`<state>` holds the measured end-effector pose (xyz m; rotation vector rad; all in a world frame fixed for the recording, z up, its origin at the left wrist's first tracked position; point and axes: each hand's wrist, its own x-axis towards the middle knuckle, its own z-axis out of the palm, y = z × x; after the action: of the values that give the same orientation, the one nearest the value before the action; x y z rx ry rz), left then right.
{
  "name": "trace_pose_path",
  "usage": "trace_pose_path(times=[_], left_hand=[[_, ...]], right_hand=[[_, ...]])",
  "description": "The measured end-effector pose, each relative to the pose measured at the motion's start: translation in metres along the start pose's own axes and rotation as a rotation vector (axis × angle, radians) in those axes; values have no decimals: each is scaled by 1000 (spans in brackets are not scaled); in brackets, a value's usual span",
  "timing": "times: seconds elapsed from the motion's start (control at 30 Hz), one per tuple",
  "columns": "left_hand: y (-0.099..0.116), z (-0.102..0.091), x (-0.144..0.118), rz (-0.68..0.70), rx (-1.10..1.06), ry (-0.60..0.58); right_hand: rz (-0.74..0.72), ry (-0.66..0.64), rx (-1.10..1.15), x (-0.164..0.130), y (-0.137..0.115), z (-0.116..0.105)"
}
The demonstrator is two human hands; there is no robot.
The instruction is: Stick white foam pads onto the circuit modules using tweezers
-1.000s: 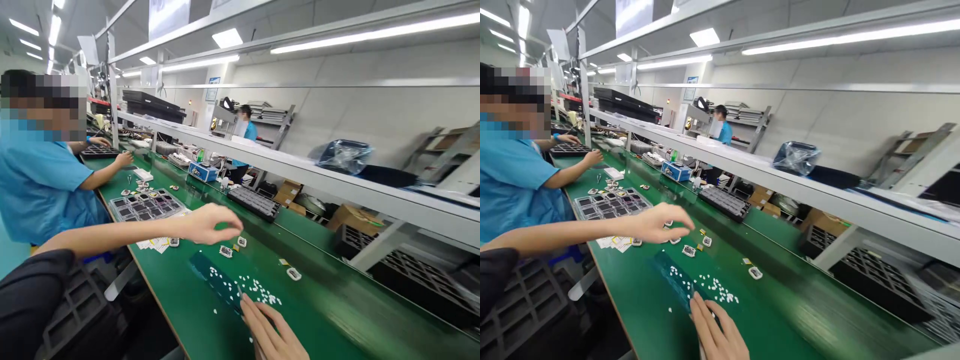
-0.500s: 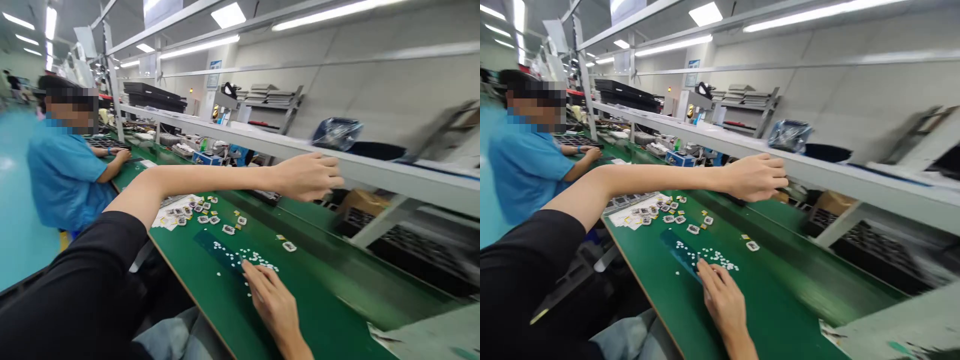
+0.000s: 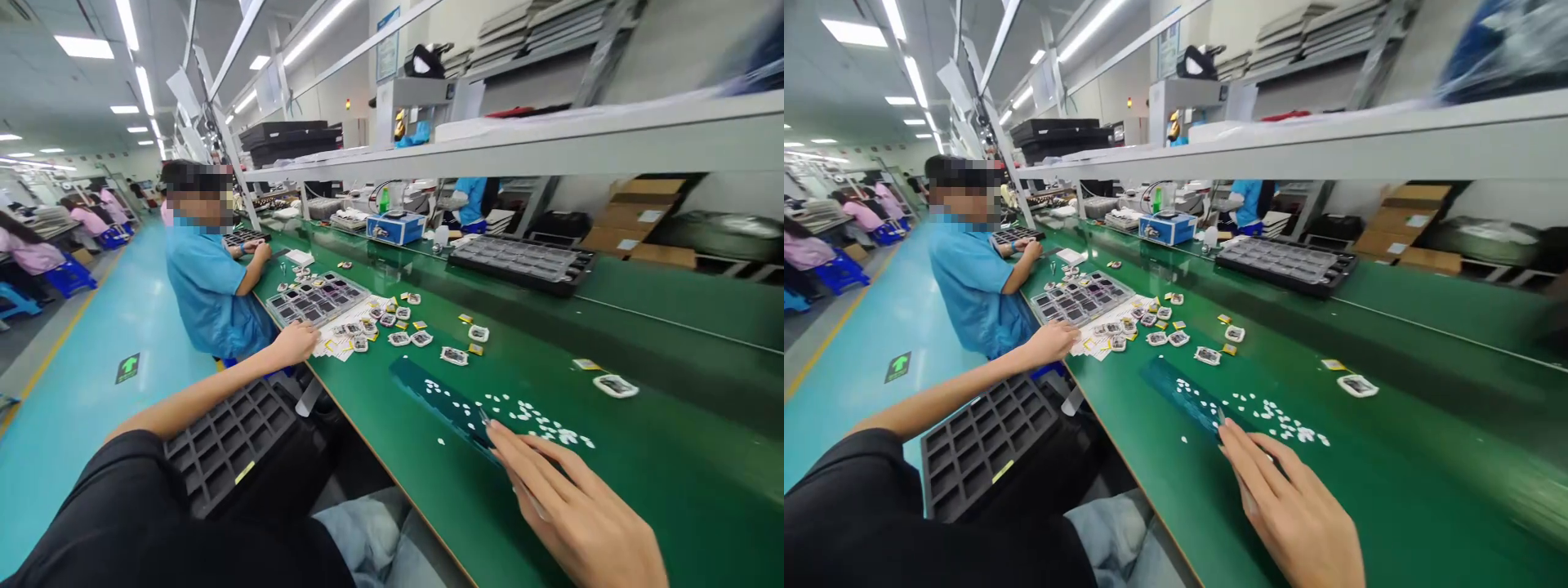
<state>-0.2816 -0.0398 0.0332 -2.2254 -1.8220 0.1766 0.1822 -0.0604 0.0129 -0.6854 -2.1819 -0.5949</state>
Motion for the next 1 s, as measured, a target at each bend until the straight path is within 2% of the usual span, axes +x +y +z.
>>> trace_pose_path(times=[0.07,0.17,0.3,0.43,0.57,0.67,0.83,1.0], left_hand=[[1,14,-13,-26,-38,17],[8,29,-18,-51,-89,71],[17,36,-14,-59,-133,137],[23,27,-11,15,-144,162],[21,9,2,265,-156,68],[12,-1,21,386,-157,-12],[-3,-11,47,507,-141,-98],[-1,-14,48,571,-102,-99]], right_hand=[[-14,-42,-13,1,0,-4],[-29,-65,-42,6,0,-6],[-84,-29,-39,13,-1,-6],[-65,-12,-26,13,2,-5],[-95,-37,45,1,8,-1],[-52,-69,66,-6,9,2],[-30,-75,114,-9,9,2],[-95,-44,68,-10,11,3]])
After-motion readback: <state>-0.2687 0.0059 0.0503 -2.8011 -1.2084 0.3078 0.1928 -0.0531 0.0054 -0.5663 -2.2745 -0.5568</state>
